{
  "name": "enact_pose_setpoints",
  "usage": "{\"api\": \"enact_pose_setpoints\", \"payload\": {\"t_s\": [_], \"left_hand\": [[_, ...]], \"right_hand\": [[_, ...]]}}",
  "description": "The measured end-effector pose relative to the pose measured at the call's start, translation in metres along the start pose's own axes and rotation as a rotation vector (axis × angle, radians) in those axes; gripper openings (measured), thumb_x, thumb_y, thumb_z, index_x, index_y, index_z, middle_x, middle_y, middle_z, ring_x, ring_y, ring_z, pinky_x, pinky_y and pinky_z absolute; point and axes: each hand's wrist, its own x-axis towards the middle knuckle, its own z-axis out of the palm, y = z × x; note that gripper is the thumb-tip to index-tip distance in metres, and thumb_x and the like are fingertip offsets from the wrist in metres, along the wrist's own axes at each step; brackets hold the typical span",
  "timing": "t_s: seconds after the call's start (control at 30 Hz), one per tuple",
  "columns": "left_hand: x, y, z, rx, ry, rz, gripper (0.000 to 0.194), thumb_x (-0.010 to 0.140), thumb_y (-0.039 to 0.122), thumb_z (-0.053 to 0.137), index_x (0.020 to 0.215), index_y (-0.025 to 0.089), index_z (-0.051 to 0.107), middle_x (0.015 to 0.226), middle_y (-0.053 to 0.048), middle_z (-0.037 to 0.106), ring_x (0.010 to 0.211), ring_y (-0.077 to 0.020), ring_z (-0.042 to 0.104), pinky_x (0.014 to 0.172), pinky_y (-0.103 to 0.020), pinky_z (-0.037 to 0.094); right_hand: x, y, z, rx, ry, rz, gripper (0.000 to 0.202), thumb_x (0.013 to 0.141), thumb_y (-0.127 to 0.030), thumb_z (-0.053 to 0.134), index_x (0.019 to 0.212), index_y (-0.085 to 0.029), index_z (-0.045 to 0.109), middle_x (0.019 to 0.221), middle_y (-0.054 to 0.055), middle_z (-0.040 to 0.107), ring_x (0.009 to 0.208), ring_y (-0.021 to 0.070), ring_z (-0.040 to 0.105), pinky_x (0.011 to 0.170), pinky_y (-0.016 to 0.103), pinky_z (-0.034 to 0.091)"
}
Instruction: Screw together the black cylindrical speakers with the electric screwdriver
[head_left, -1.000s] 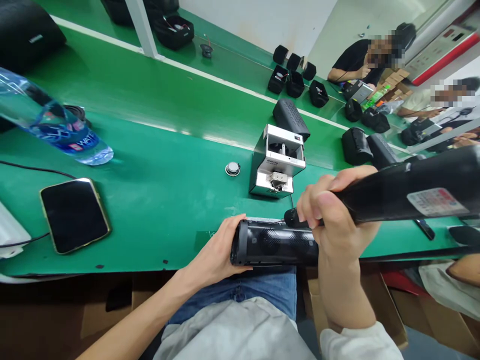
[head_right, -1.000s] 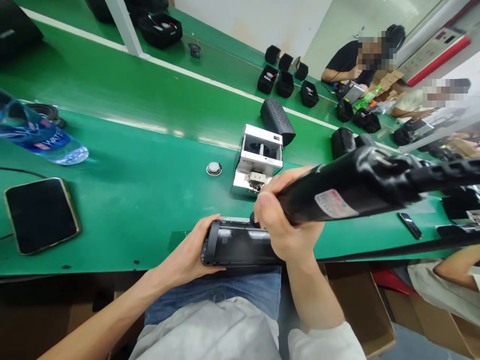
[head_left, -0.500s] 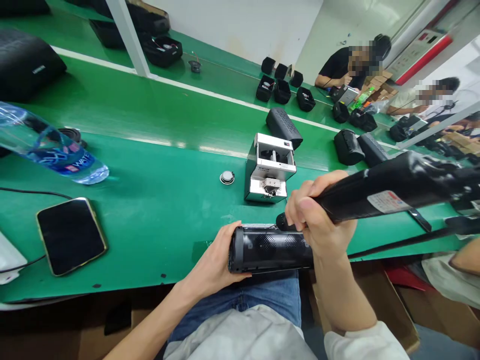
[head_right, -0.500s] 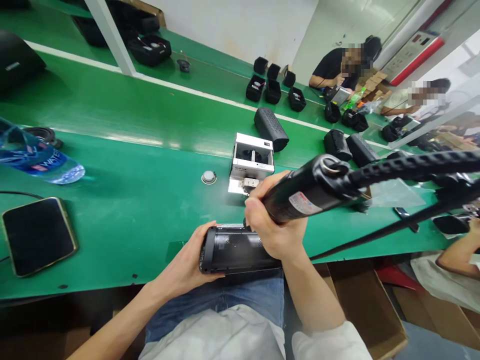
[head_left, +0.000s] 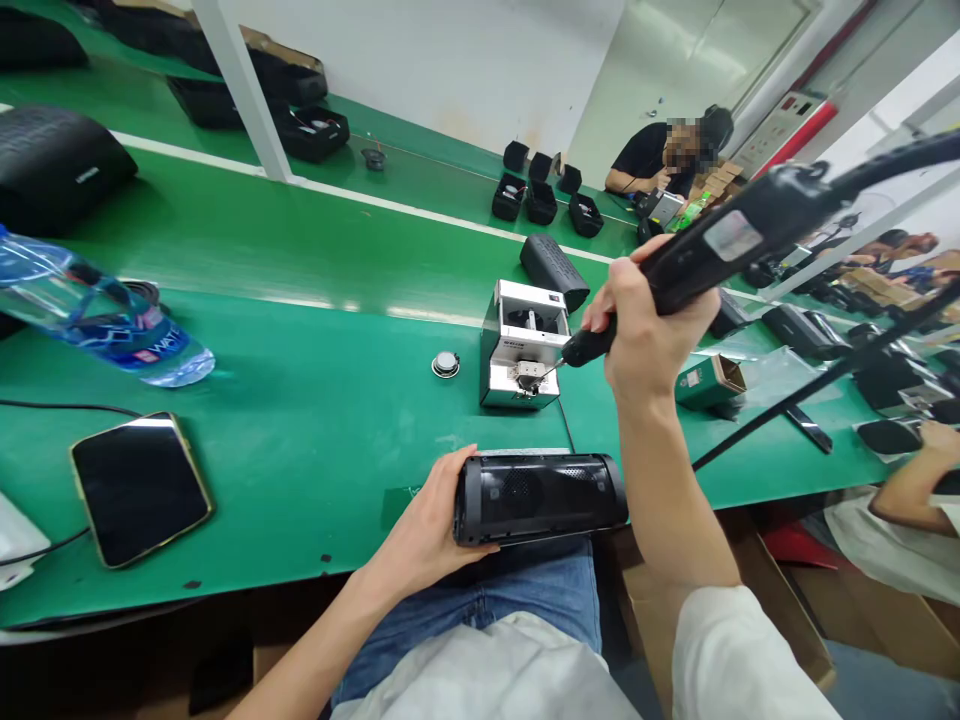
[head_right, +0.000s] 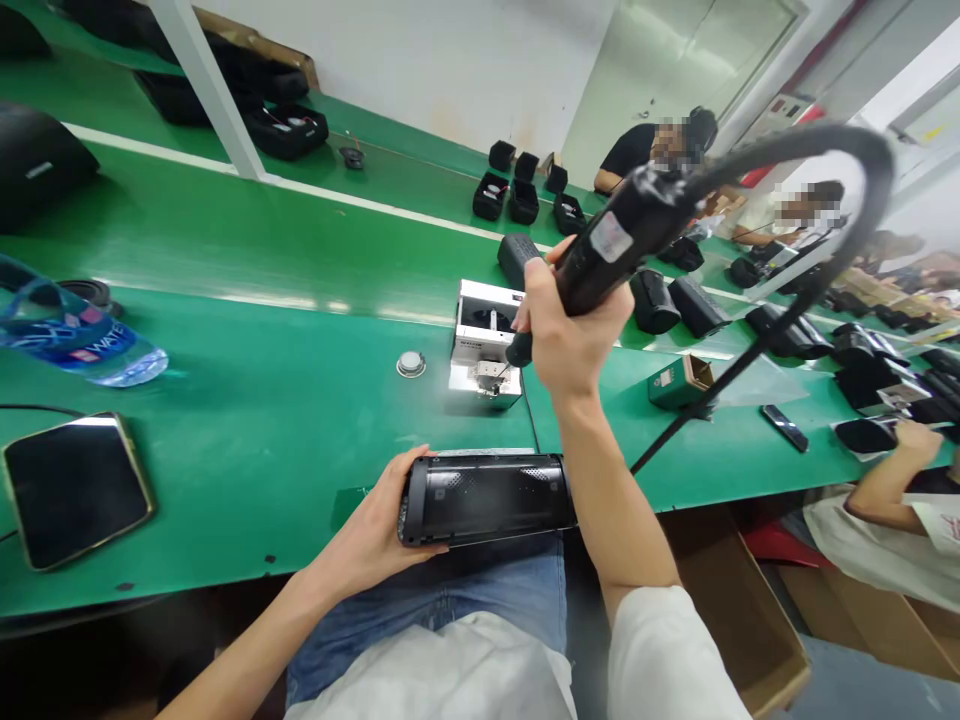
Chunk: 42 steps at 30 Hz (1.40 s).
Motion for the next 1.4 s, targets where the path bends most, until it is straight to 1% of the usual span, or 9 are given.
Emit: {"api": "enact_pose_setpoints", "payload": {"t_s": [0.13, 0.33, 0.43, 0.57, 0.73, 0.9, 1.1, 1.23, 1.4], "left_hand": [[0.000, 0.000, 0.000, 0.010, -0.011, 0.005, 0.123, 0.075, 0.018, 0.100, 0.169, 0.038, 0.022, 0.164, -0.016, 0.050, 0.153, -0.0420, 0.057, 0.126, -0.064, 0.052], [0.000, 0.001, -0.001, 0.021, -0.020, 0.004, 0.118, 0.079, 0.025, 0.098, 0.169, 0.037, 0.023, 0.166, -0.016, 0.049, 0.155, -0.0419, 0.055, 0.127, -0.063, 0.051], [0.000, 0.000, -0.001, 0.023, -0.023, 0.009, 0.116, 0.081, 0.027, 0.097, 0.169, 0.036, 0.022, 0.164, -0.016, 0.050, 0.155, -0.0419, 0.055, 0.127, -0.065, 0.051], [0.000, -0.003, -0.001, 0.029, -0.031, 0.000, 0.112, 0.083, 0.029, 0.095, 0.169, 0.035, 0.023, 0.164, -0.016, 0.050, 0.153, -0.0415, 0.057, 0.126, -0.065, 0.051], [-0.001, -0.005, -0.002, 0.043, -0.042, 0.000, 0.108, 0.086, 0.034, 0.093, 0.170, 0.035, 0.024, 0.164, -0.016, 0.050, 0.152, -0.0414, 0.058, 0.125, -0.064, 0.053], [0.000, -0.001, -0.003, 0.043, -0.028, 0.010, 0.105, 0.087, 0.034, 0.092, 0.169, 0.035, 0.027, 0.162, -0.015, 0.053, 0.149, -0.0409, 0.061, 0.123, -0.062, 0.055], [0.000, 0.000, -0.002, 0.037, -0.020, -0.023, 0.107, 0.084, 0.032, 0.094, 0.169, 0.034, 0.028, 0.162, -0.015, 0.054, 0.149, -0.0409, 0.061, 0.123, -0.062, 0.055], [0.000, 0.000, -0.003, 0.014, -0.040, -0.037, 0.105, 0.084, 0.032, 0.094, 0.167, 0.035, 0.029, 0.162, -0.015, 0.053, 0.150, -0.0403, 0.060, 0.124, -0.063, 0.054], [0.000, 0.003, -0.005, -0.004, -0.044, -0.056, 0.101, 0.086, 0.033, 0.092, 0.165, 0.035, 0.030, 0.161, -0.015, 0.054, 0.148, -0.0396, 0.061, 0.122, -0.063, 0.055]], "right_hand": [[0.000, 0.011, 0.007, -0.040, 0.002, 0.036, 0.024, 0.091, -0.034, 0.084, 0.085, -0.028, 0.061, 0.057, -0.010, 0.046, 0.038, 0.0094, 0.044, 0.039, 0.029, 0.039], [-0.003, 0.000, -0.004, -0.023, -0.044, 0.110, 0.027, 0.089, -0.034, 0.085, 0.084, -0.027, 0.060, 0.056, -0.012, 0.045, 0.037, 0.0089, 0.045, 0.038, 0.026, 0.040], [-0.006, -0.018, -0.022, 0.012, -0.066, 0.162, 0.019, 0.089, -0.027, 0.082, 0.087, -0.027, 0.063, 0.055, -0.012, 0.044, 0.036, 0.0094, 0.043, 0.037, 0.027, 0.039], [-0.006, -0.054, -0.047, -0.015, -0.053, 0.239, 0.016, 0.084, -0.018, 0.079, 0.090, -0.025, 0.067, 0.056, -0.011, 0.047, 0.037, 0.0094, 0.042, 0.037, 0.027, 0.036], [-0.006, -0.079, -0.059, 0.012, -0.050, 0.265, 0.018, 0.079, -0.012, 0.076, 0.089, -0.024, 0.067, 0.053, -0.012, 0.046, 0.035, 0.0088, 0.040, 0.036, 0.025, 0.034], [-0.016, -0.071, -0.059, 0.036, -0.083, 0.265, 0.017, 0.082, -0.013, 0.077, 0.093, -0.023, 0.068, 0.054, -0.011, 0.050, 0.035, 0.0082, 0.041, 0.035, 0.024, 0.036], [-0.051, -0.050, -0.063, 0.070, -0.143, 0.330, 0.021, 0.090, -0.014, 0.082, 0.097, -0.025, 0.065, 0.063, -0.010, 0.056, 0.039, 0.0093, 0.051, 0.039, 0.026, 0.047], [-0.065, -0.046, -0.067, 0.096, -0.144, 0.290, 0.022, 0.092, -0.010, 0.079, 0.098, -0.024, 0.063, 0.067, -0.009, 0.057, 0.041, 0.0082, 0.051, 0.039, 0.024, 0.044], [-0.065, -0.046, -0.070, 0.092, -0.160, 0.274, 0.022, 0.093, -0.008, 0.077, 0.100, -0.024, 0.063, 0.064, -0.010, 0.054, 0.041, 0.0079, 0.048, 0.039, 0.024, 0.043]]}}
